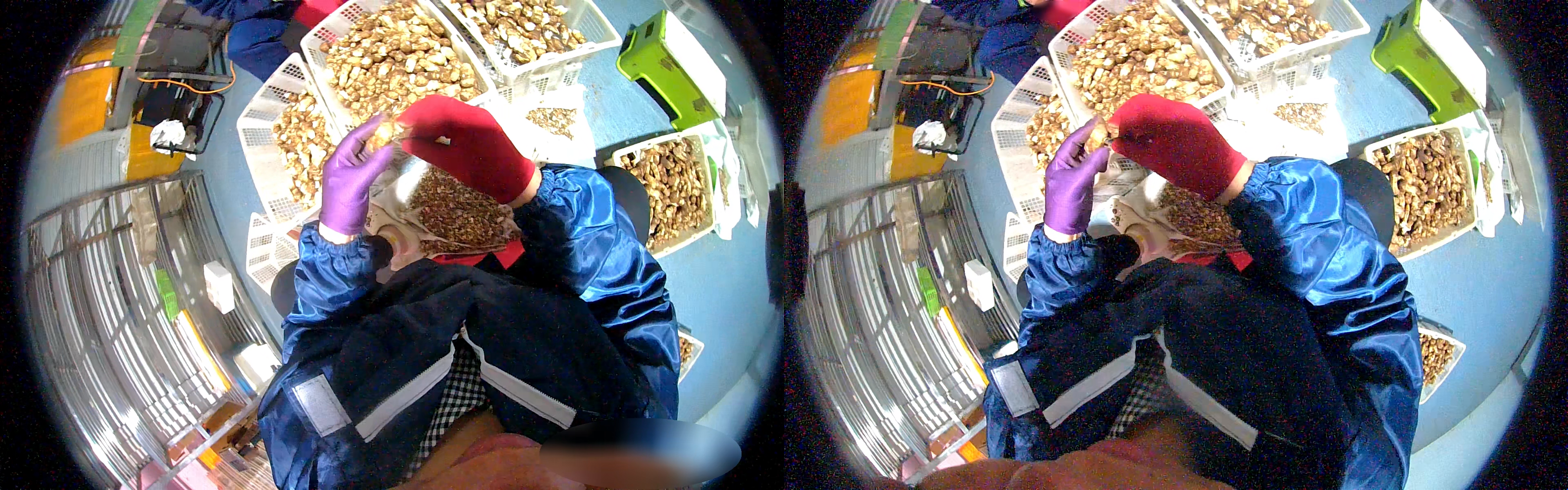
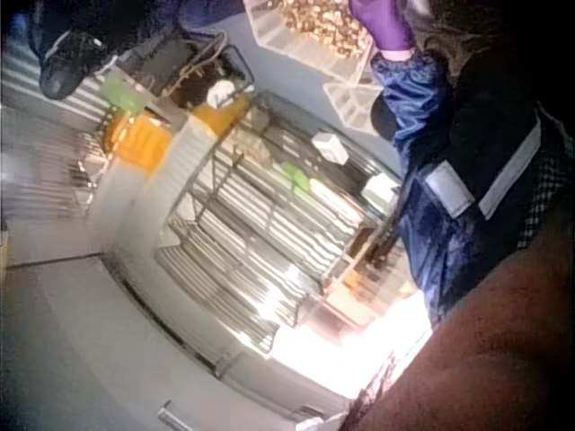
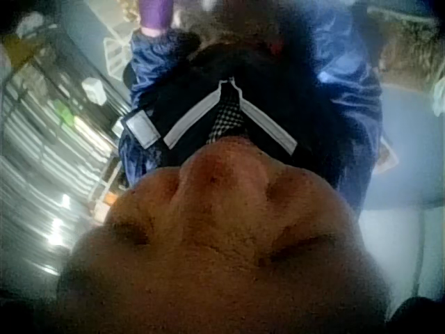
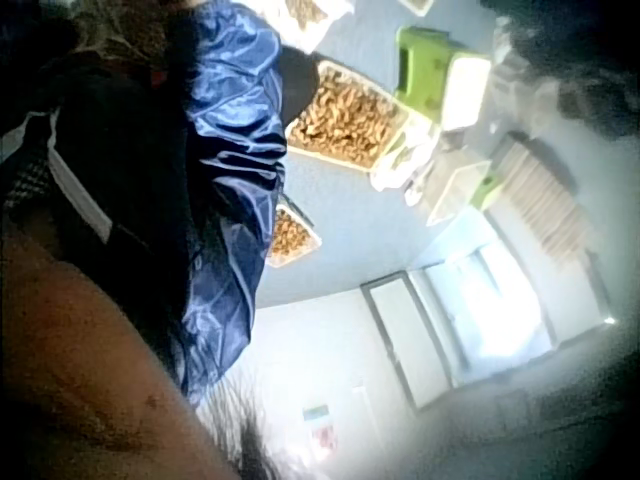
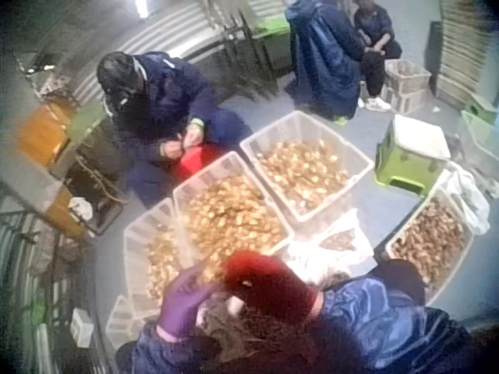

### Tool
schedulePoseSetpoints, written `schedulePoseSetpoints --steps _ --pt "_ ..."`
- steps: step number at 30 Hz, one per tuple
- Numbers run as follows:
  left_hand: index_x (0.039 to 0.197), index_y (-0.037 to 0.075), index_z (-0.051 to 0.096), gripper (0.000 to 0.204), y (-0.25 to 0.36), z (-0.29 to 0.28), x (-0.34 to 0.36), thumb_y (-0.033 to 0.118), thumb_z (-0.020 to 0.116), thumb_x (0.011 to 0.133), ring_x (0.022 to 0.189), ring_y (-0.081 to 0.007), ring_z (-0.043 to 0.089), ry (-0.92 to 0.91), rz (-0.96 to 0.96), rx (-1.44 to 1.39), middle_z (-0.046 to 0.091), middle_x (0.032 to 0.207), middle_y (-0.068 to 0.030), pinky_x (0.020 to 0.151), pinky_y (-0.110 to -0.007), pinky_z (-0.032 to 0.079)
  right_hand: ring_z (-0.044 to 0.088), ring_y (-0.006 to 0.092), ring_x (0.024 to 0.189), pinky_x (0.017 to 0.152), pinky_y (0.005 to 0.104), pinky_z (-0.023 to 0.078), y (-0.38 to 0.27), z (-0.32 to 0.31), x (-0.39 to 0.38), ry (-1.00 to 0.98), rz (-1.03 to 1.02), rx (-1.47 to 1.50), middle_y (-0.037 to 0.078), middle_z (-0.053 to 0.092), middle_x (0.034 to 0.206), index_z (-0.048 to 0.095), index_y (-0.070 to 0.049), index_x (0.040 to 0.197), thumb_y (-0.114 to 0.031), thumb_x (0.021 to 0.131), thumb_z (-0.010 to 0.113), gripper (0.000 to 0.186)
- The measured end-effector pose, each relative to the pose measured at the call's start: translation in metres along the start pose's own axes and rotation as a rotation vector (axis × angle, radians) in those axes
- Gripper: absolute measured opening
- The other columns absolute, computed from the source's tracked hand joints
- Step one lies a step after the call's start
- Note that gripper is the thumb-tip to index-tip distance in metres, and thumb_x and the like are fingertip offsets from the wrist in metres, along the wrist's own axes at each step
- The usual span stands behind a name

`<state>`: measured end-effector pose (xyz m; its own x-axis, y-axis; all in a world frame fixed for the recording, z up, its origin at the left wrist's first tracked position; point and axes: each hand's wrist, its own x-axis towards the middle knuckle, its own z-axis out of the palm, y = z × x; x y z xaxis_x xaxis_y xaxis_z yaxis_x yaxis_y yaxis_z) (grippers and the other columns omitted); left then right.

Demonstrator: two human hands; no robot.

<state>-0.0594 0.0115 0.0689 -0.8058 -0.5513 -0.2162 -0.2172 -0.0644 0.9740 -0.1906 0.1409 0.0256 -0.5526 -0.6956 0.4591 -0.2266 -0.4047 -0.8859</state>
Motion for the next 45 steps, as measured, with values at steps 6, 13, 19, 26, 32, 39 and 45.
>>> schedulePoseSetpoints --steps 6,13,19,26,32,39,45 --pt "0.124 0.002 0.059 0.043 0.022 -0.001 -0.034 -0.001 0.066 0.082 0.099 -0.0098 0.053 0.008 0.197 0.394 0.058 0.115 -0.0046 0.085 -0.023 0.043 0.064 0.0284 0.086 0.075 0.0327 0.052 -0.016 -0.001 0.001 -0.081 -0.353 -0.179 0.011 0.066 0.095 0.065 -0.005 0.100 -0.002 0.077 0.073 0.024" --pt "0.121 0.004 0.062 0.043 0.024 0.006 -0.040 -0.003 0.067 0.079 0.089 -0.0083 0.052 0.025 0.359 0.553 0.058 0.107 -0.0030 0.077 -0.021 0.041 0.061 0.0341 0.075 0.064 0.0397 0.050 -0.023 -0.005 -0.002 -0.062 -0.405 -0.299 0.012 0.063 0.085 0.065 -0.004 0.091 -0.021 0.082 0.063 0.019" --pt "0.123 0.007 0.062 0.046 0.032 0.014 -0.041 -0.003 0.067 0.078 0.089 -0.0133 0.054 0.014 0.476 0.737 0.058 0.106 -0.0052 0.076 -0.023 0.043 0.062 0.0313 0.076 0.064 0.0395 0.050 -0.024 -0.025 0.001 -0.224 -0.405 -0.448 0.012 0.062 0.082 0.065 -0.007 0.087 -0.021 0.080 0.063 0.016" --pt "0.122 0.010 0.062 0.049 0.031 0.012 -0.036 -0.005 0.069 0.077 0.092 -0.0180 0.057 -0.004 0.588 0.901 0.060 0.103 -0.0083 0.078 -0.028 0.047 0.064 0.0223 0.078 0.070 0.0306 0.050 -0.036 -0.032 0.005 -0.299 0.035 -0.166 0.010 0.065 0.084 0.065 -0.001 0.090 -0.022 0.084 0.064 0.022" --pt "0.123 0.009 0.062 0.049 0.033 0.007 -0.036 -0.005 0.068 0.076 0.095 -0.0194 0.058 -0.029 0.649 0.956 0.060 0.103 -0.0089 0.080 -0.028 0.048 0.068 0.0174 0.070 0.066 0.0290 0.052 -0.038 -0.022 0.007 -0.215 0.138 -0.092 0.012 0.069 0.080 0.066 0.001 0.080 -0.022 0.083 0.065 0.023" --pt "0.128 0.003 0.056 0.047 0.030 -0.001 -0.042 -0.001 0.064 0.082 0.110 -0.0172 0.054 -0.075 0.259 0.449 0.059 0.120 -0.0092 0.096 -0.030 0.042 0.064 0.0159 0.080 0.073 0.0308 0.050 -0.044 -0.019 0.011 -0.276 0.548 0.522 0.010 0.065 0.085 0.066 0.000 0.091 -0.018 0.086 0.063 0.019" --pt "0.131 0.000 0.052 0.046 0.027 -0.004 -0.043 0.002 0.062 0.086 0.123 -0.0189 0.049 -0.101 0.148 0.391 0.054 0.131 -0.0121 0.105 -0.031 0.036 0.063 0.0148 0.077 0.072 0.0267 0.049 -0.039 -0.018 0.015 -0.352 0.289 0.062 0.006 0.066 0.083 0.068 -0.002 0.091 -0.020 0.086 0.065 0.020"
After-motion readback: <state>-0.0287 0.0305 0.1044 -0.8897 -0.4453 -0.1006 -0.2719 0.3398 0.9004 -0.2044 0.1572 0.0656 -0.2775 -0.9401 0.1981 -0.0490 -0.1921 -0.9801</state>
